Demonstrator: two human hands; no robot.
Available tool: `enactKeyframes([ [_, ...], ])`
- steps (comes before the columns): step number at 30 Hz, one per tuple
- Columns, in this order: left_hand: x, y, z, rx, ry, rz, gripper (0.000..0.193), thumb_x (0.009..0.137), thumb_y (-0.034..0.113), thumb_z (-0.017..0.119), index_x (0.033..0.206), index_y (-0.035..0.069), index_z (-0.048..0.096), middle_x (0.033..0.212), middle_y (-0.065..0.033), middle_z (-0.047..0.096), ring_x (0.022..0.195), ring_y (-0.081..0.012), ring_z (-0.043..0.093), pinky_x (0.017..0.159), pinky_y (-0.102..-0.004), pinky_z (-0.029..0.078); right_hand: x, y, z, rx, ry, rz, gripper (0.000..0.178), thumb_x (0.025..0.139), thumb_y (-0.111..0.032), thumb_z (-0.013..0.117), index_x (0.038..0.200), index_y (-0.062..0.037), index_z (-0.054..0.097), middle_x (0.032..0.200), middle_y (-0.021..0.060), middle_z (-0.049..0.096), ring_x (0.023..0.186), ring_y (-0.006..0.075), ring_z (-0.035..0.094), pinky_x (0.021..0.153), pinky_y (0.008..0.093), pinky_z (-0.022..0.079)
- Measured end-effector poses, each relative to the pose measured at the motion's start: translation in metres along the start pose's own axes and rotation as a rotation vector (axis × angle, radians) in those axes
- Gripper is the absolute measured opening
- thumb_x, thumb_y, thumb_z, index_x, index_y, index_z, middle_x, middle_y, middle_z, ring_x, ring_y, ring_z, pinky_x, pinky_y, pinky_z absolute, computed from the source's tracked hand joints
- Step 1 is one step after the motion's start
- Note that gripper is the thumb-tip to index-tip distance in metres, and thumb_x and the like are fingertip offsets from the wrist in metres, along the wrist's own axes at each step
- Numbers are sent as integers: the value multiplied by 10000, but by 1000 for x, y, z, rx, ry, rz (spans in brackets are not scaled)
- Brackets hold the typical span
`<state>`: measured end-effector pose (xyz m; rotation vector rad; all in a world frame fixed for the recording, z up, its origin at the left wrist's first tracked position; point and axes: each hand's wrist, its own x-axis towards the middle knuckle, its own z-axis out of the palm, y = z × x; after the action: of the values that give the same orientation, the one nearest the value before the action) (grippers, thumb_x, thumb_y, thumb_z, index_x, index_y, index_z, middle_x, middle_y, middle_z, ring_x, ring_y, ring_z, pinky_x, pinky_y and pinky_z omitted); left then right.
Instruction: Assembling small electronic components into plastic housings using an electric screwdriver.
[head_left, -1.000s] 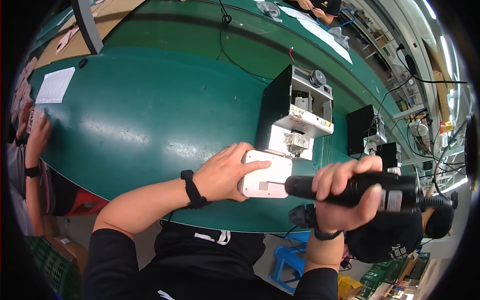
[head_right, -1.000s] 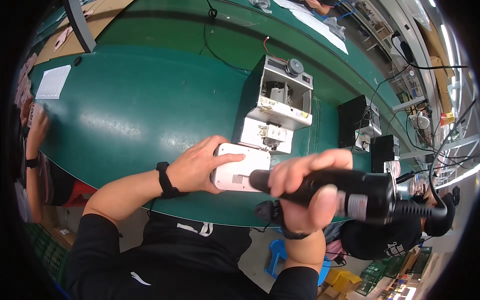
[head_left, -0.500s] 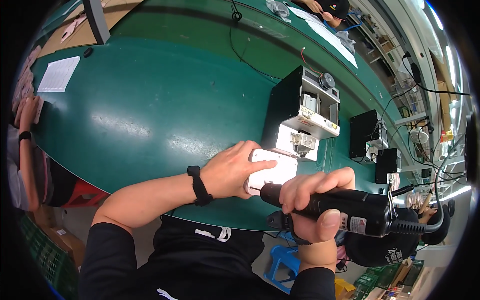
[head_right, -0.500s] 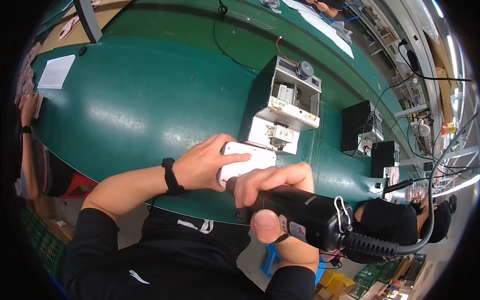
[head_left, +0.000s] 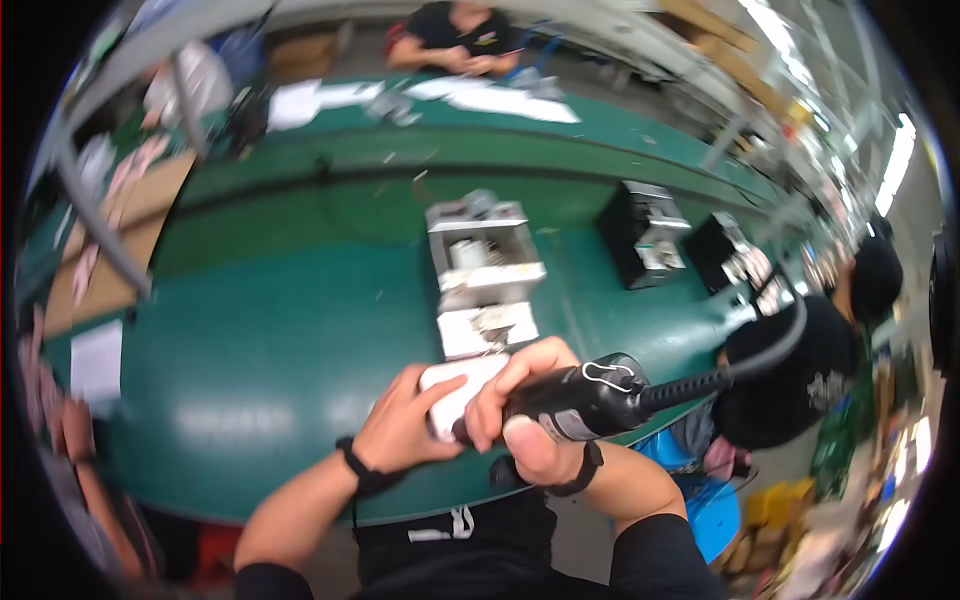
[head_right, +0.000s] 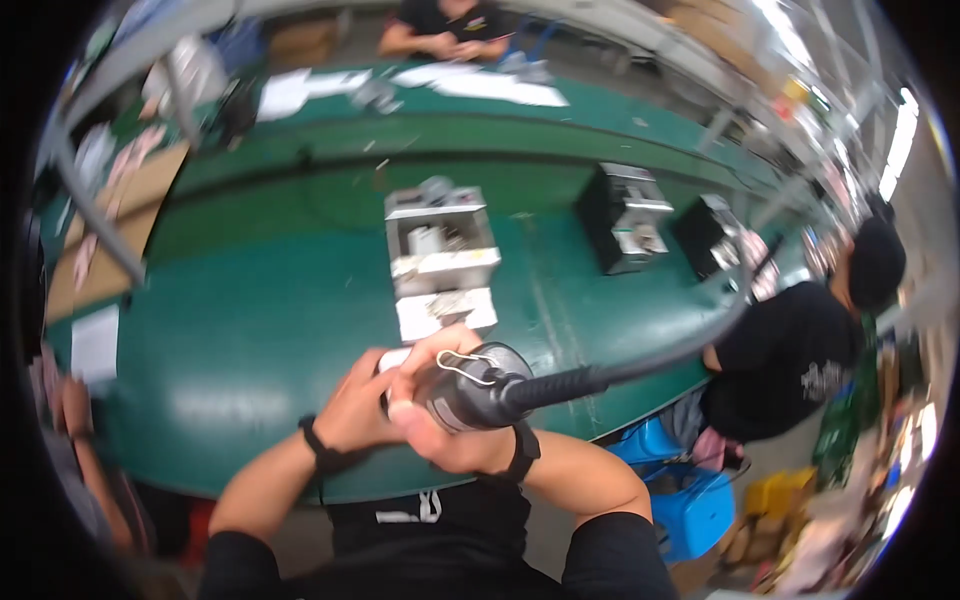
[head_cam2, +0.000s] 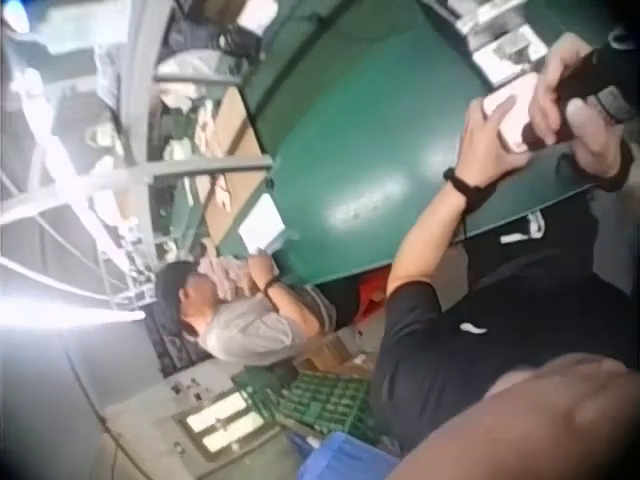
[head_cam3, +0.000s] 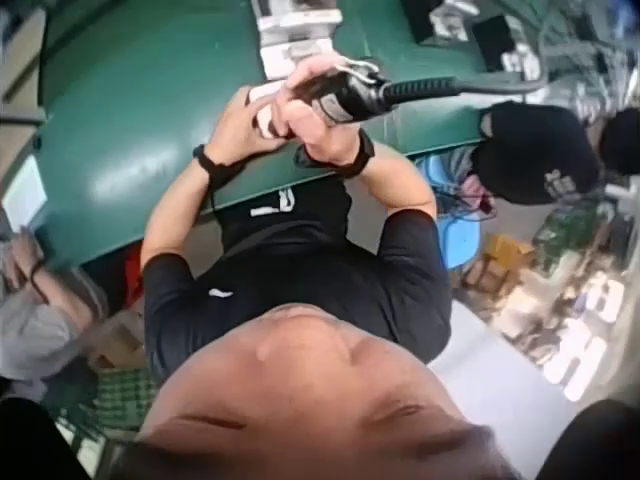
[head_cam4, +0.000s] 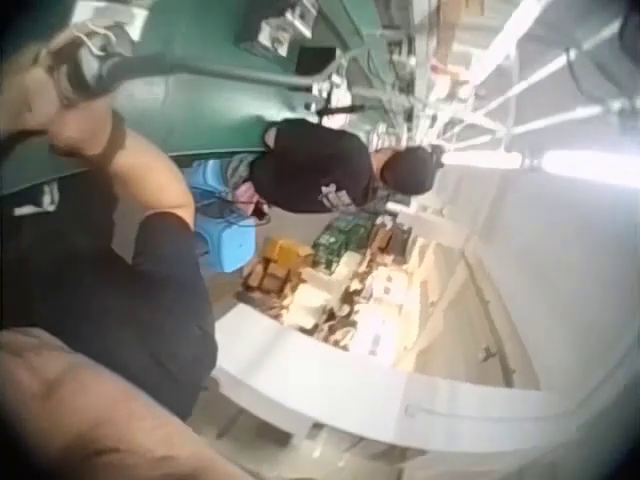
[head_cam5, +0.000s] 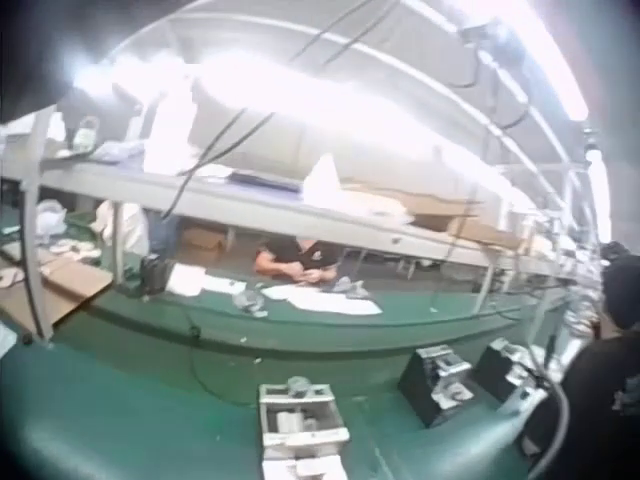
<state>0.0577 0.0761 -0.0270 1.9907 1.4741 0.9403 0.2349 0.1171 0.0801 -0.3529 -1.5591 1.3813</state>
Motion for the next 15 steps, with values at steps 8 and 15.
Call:
enactKeyframes([
  [8, 28, 30, 32, -1178, -702, -839, 688, 941, 515, 597, 1448, 81, 430, 1386, -186, 525, 1179, -326, 593, 1006, -404, 499, -71, -96, -55, 481, -14, 46, 443, 887, -378, 725, 1056, -62, 465, 718, 93, 562, 613, 230, 572, 584, 392, 475],
  [15, 105, 64, 129, -1571, -818, -803, 748, 1007, 561, 419, 1531, 63, 228, 1423, -202, 482, 1250, -390, 535, 1088, -419, 443, -118, -101, -73, 290, 35, -24, 392, 880, -274, 729, 1068, -39, 478, 749, 101, 580, 656, 237, 590, 629, 394, 496],
])
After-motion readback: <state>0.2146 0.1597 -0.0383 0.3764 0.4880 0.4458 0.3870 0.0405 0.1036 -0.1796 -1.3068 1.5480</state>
